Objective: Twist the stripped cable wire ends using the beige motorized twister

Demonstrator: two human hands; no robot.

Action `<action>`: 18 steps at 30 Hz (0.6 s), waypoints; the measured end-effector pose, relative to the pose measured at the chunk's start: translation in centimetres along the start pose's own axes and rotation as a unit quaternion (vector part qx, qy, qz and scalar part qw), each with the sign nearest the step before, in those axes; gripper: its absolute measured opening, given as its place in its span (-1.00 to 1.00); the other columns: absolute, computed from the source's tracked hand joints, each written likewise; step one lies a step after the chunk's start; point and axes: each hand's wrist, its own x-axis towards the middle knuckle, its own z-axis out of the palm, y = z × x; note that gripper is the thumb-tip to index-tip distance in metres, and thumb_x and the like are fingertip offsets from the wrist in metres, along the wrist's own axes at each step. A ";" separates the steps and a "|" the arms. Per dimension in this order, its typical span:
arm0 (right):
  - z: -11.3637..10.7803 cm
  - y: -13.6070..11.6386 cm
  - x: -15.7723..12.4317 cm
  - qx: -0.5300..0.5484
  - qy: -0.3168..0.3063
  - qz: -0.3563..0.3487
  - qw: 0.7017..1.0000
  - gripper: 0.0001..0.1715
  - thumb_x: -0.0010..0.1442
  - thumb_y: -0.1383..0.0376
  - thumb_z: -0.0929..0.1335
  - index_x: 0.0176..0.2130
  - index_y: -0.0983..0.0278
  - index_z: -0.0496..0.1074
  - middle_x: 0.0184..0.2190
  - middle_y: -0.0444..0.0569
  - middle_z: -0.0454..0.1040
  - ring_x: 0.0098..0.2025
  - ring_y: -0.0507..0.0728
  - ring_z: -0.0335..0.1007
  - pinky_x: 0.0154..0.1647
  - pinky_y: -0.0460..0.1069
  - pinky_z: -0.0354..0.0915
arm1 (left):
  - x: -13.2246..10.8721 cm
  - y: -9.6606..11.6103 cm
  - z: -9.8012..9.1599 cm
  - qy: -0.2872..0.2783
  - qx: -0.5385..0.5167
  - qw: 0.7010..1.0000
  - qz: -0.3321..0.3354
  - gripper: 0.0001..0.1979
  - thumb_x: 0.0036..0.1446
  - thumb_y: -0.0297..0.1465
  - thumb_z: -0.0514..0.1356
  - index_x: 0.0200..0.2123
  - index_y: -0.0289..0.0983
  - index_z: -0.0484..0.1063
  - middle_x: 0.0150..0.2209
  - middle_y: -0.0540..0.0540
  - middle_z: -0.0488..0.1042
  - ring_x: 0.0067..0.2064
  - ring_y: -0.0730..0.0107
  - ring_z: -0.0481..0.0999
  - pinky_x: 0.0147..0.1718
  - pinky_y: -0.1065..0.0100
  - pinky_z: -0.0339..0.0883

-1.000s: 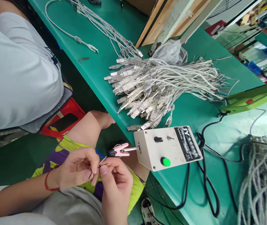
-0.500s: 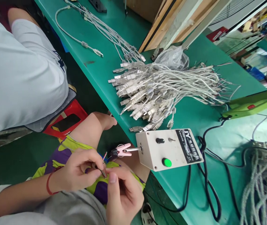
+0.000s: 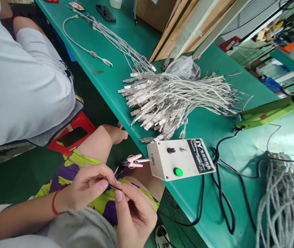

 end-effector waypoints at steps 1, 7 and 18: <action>0.0 -0.1 0.2 0.017 -0.006 0.011 1.000 -0.78 0.36 0.10 0.64 -0.18 0.21 0.84 -0.33 0.08 0.79 -0.41 0.20 0.70 -0.37 0.02 0.63 | 0.0 0.0 0.0 0.002 -0.006 1.000 -0.003 -0.83 0.53 -0.37 0.25 -0.11 -0.29 0.64 -0.31 -0.15 0.70 -0.46 0.44 0.52 -0.47 0.47 0.40; 0.4 -1.7 2.1 0.147 -0.087 0.104 0.980 -0.80 0.32 0.06 0.67 -0.23 0.13 0.86 -0.44 0.00 0.72 -0.49 0.09 0.56 -0.46 -0.09 0.51 | 0.2 0.0 -0.1 -0.028 -0.027 0.999 -0.024 -0.94 0.37 -0.46 0.34 -0.21 -0.29 0.63 -0.37 -0.10 0.67 -0.49 0.49 0.43 -0.50 0.50 0.31; 0.8 -0.5 1.6 0.159 -0.054 0.107 0.980 -0.76 0.46 0.05 0.58 -0.10 0.13 0.82 -0.51 -0.13 0.51 -0.55 -0.02 0.28 -0.54 -0.17 0.28 | -0.2 -1.5 0.2 0.030 -0.061 0.998 0.003 -0.90 0.51 -0.35 0.36 -0.08 -0.25 0.58 -0.35 -0.11 0.71 -0.49 0.46 0.59 -0.52 0.50 0.34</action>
